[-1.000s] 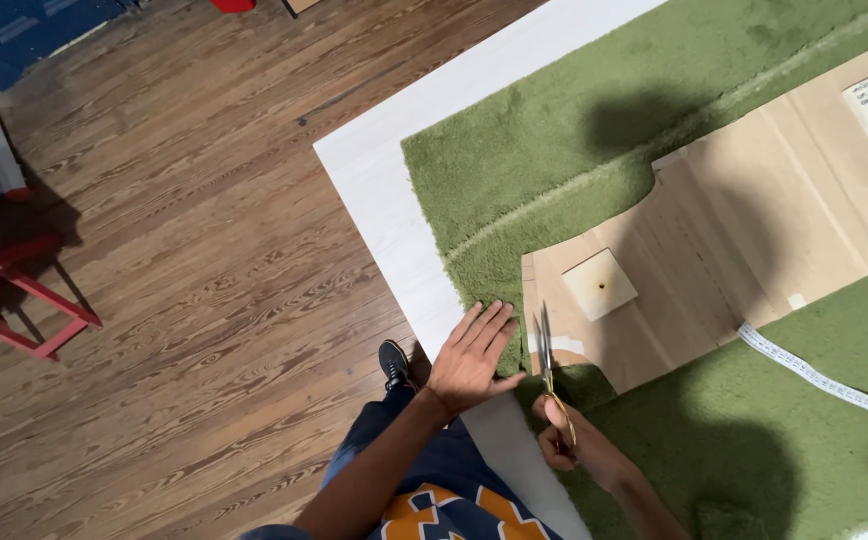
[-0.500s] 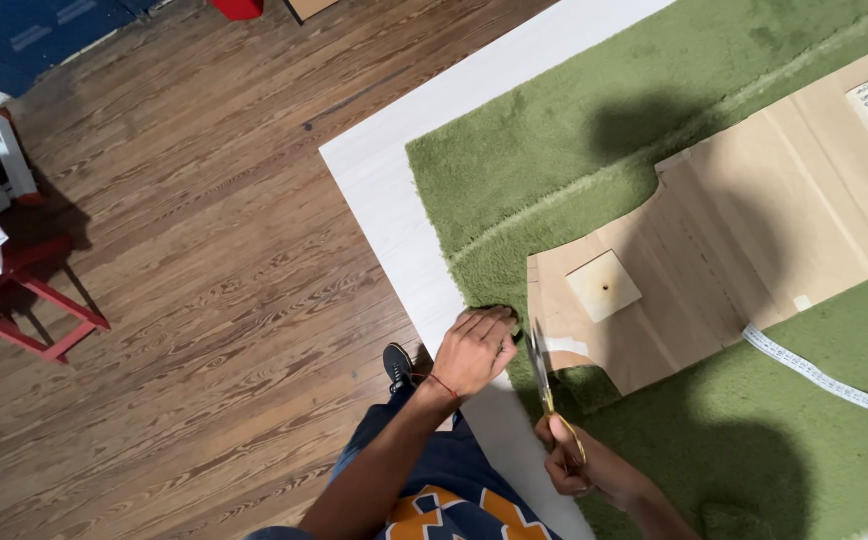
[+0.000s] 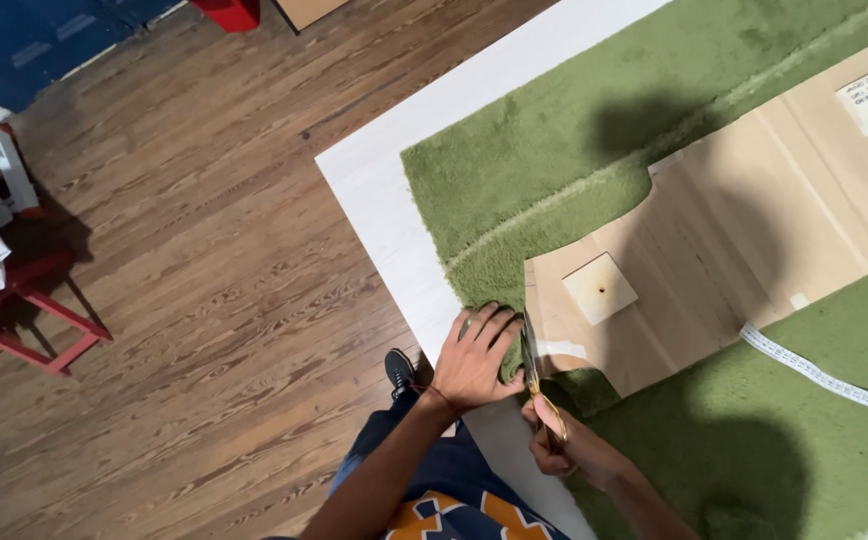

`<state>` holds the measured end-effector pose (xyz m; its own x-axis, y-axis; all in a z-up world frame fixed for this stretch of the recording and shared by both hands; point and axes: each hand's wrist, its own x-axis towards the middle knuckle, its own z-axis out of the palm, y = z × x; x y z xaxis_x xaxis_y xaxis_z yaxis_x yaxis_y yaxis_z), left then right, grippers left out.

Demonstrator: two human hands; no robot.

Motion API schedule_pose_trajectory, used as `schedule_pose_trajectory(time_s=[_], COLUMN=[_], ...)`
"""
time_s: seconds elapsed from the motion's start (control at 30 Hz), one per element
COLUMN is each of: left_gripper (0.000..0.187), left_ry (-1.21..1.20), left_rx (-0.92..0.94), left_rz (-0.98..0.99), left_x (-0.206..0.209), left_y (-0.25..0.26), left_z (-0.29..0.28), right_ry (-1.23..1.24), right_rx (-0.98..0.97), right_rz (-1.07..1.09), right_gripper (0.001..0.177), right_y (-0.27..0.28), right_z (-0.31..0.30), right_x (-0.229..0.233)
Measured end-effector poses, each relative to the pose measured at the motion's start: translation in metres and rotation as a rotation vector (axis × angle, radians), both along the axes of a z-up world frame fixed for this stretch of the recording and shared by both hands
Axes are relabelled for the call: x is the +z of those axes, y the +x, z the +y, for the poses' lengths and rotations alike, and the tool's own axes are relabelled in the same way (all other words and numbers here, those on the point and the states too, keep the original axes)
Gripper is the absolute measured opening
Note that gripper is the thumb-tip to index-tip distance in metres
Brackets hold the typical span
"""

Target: Measure and cut green fabric according to a cardboard template using scissors and a measuring tape.

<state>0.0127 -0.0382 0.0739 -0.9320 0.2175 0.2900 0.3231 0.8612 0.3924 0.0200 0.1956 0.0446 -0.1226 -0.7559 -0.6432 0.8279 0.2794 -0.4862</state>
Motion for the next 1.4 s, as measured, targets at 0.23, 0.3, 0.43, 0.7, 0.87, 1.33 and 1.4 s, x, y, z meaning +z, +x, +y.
schedule_pose_trajectory(time_s=[0.23, 0.3, 0.43, 0.7, 0.87, 1.33, 1.4], left_gripper=[0.053, 0.044, 0.039, 0.034, 0.037, 0.038, 0.037], left_ry=[-0.081, -0.085, -0.029, 0.036, 0.035, 0.075, 0.086], left_rx=[0.051, 0.043, 0.013, -0.043, -0.048, -0.054, -0.048], left_rz=[-0.025, 0.021, 0.072, 0.065, 0.054, 0.073, 0.076], left_x=[-0.042, -0.04, -0.028, -0.027, -0.029, -0.033, -0.031], left_y=[0.0, -0.003, -0.007, -0.007, -0.006, -0.006, -0.006], left_z=[-0.003, -0.006, -0.006, -0.008, -0.009, -0.011, -0.011], right_ry=[-0.027, -0.045, 0.023, 0.15, 0.145, 0.195, 0.2], right_rx=[-0.031, -0.042, -0.044, -0.044, -0.101, -0.111, -0.102], right_rz=[-0.028, -0.026, 0.039, 0.118, 0.029, 0.094, 0.096], right_gripper=[0.054, 0.054, 0.049, 0.049, 0.056, 0.06, 0.058], right_y=[-0.001, -0.002, -0.003, -0.013, -0.011, -0.019, -0.02], right_z=[0.001, -0.001, -0.007, -0.024, -0.027, -0.027, -0.028], right_x=[-0.002, -0.007, -0.013, 0.004, 0.016, -0.01, -0.011])
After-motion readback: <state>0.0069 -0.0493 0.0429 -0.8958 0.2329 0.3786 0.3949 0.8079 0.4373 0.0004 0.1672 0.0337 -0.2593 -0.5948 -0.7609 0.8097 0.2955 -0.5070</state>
